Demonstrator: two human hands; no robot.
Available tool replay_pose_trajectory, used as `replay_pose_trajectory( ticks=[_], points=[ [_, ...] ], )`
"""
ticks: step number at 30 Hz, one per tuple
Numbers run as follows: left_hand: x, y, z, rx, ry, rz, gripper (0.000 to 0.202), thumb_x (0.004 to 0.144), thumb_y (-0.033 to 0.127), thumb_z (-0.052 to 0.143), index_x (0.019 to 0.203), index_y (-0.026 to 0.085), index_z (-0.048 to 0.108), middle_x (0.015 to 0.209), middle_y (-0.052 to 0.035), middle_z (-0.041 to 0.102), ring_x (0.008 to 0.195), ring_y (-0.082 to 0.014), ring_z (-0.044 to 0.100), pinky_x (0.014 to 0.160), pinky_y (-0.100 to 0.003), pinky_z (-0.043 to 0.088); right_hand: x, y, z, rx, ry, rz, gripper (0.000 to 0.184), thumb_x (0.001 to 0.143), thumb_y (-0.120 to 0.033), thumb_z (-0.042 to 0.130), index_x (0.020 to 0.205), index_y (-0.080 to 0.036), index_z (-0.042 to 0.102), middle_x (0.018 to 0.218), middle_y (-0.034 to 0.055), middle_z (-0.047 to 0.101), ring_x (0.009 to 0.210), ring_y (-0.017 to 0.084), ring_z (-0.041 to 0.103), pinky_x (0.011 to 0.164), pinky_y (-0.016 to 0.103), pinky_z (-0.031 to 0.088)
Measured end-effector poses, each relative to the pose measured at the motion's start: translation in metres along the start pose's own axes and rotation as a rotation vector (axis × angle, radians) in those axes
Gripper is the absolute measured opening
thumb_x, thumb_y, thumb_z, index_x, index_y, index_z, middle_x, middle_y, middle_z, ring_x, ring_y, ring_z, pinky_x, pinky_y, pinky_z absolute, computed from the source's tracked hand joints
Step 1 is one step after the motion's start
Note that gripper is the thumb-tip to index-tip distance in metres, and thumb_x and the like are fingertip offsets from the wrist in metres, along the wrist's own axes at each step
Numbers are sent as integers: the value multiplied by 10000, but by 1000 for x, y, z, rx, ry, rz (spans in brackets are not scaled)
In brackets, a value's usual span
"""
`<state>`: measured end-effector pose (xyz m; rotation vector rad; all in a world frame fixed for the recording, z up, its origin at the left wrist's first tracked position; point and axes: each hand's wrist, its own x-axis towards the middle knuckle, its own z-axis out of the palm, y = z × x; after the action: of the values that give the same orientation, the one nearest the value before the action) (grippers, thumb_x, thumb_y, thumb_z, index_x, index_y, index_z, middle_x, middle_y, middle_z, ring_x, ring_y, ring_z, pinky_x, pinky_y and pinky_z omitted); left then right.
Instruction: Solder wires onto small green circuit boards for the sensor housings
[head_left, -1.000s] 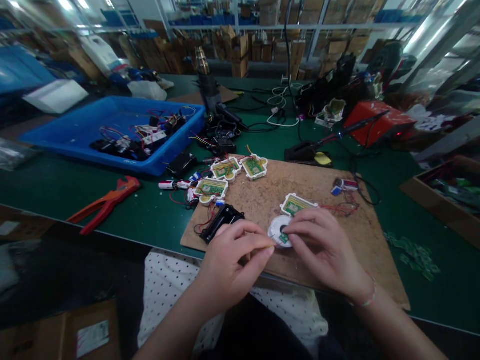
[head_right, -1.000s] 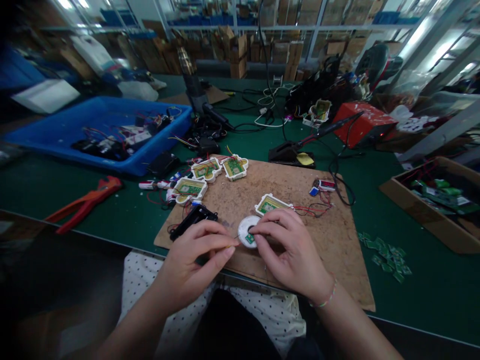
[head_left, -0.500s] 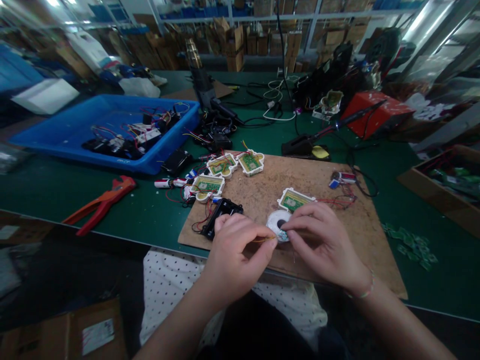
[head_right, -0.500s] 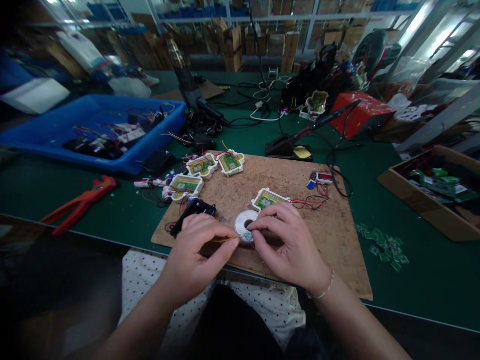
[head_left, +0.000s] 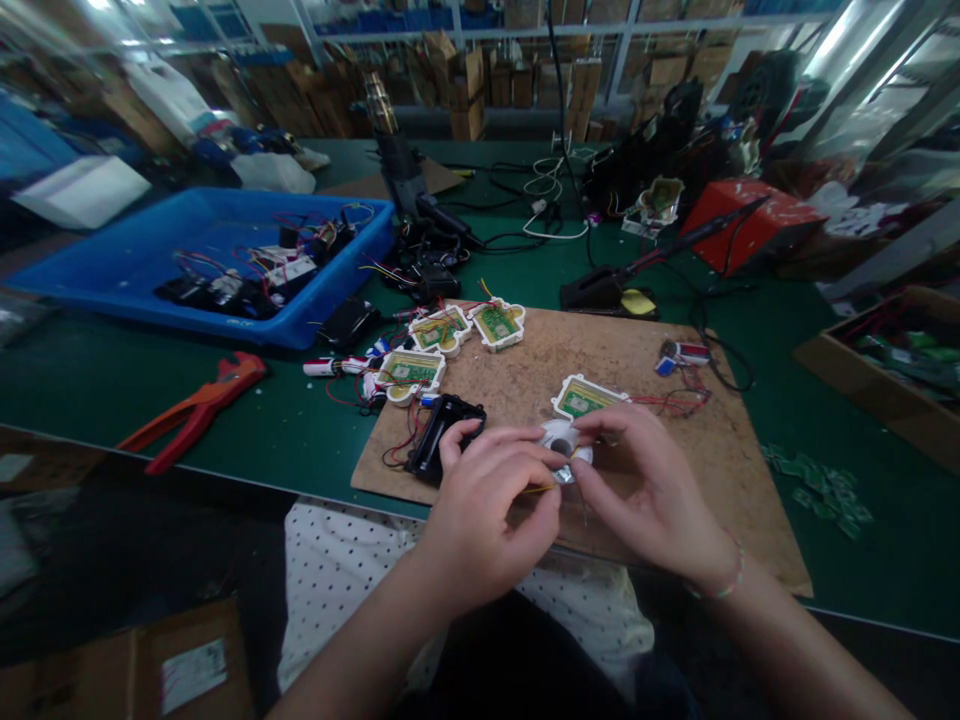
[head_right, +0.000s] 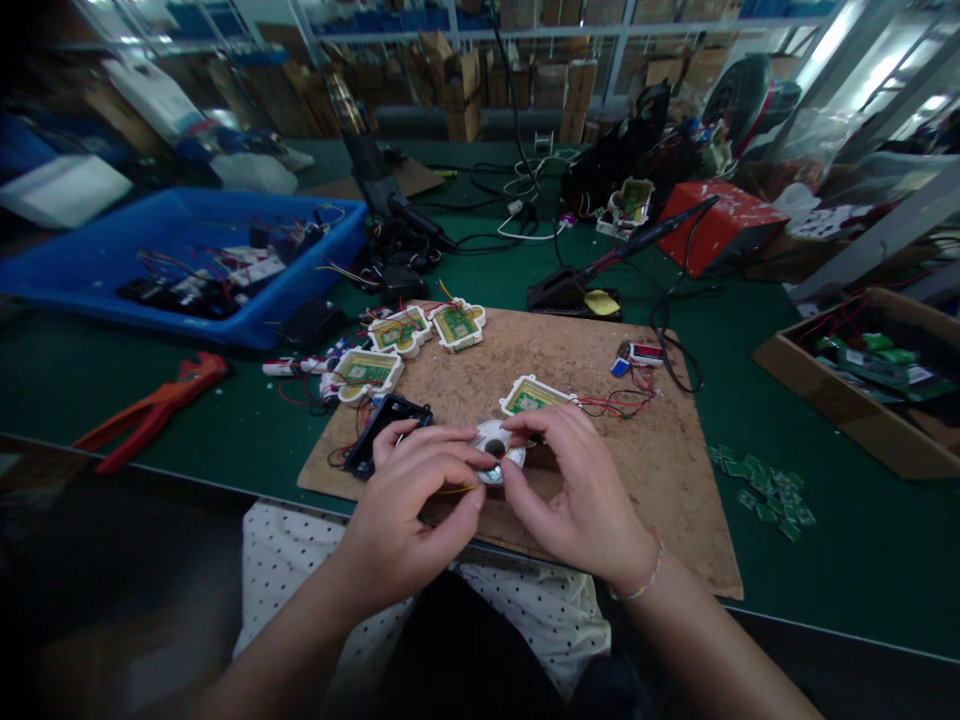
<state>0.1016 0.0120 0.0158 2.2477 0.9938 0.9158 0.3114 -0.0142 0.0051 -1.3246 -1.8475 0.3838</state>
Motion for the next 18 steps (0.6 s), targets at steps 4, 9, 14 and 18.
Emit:
replay_pose_trajectory(
  ticks=[4, 9, 14, 18],
  points=[
    [-1, 1, 2, 3, 11, -12, 109, 897, 144, 656, 872, 246, 625, 1084, 55, 806, 1197, -228, 678, 1149, -500, 243, 0, 0, 1, 8, -10, 24, 279, 908, -208, 688, 1172, -240, 601, 1025, 27, 674, 980, 193, 618, 895, 366, 493],
    [-4, 3, 4, 10, 27, -7, 111, 897, 136, 636, 885, 244, 620, 1083, 27, 810, 1175, -241, 687, 1155, -518, 231, -2, -2, -6, 3, 9, 25, 294, 914, -246, 708, 1192, -247, 612, 1090, 43, 687, 1025, 203, 642, 912, 375, 520],
    [-5, 4, 4, 9, 41, -9, 117, 892, 129, 624, 866, 242, 613, 1070, 18, 816, 1148, -249, 702, 1138, -531, 237, 17, 11, -37, 130, 219, 205, 319, 891, -331, 755, 1188, -263, 661, 1128, 59, 685, 969, 199, 667, 857, 380, 560],
    [-6, 5, 5, -17, 57, -16, 127, 879, 117, 631, 864, 241, 607, 1048, 38, 812, 1135, -242, 706, 1137, -531, 229, 63, 56, -72, 179, 509, 406, 295, 847, -330, 802, 1100, -206, 716, 989, 56, 693, 861, 148, 647, 790, 321, 533]
  ],
)
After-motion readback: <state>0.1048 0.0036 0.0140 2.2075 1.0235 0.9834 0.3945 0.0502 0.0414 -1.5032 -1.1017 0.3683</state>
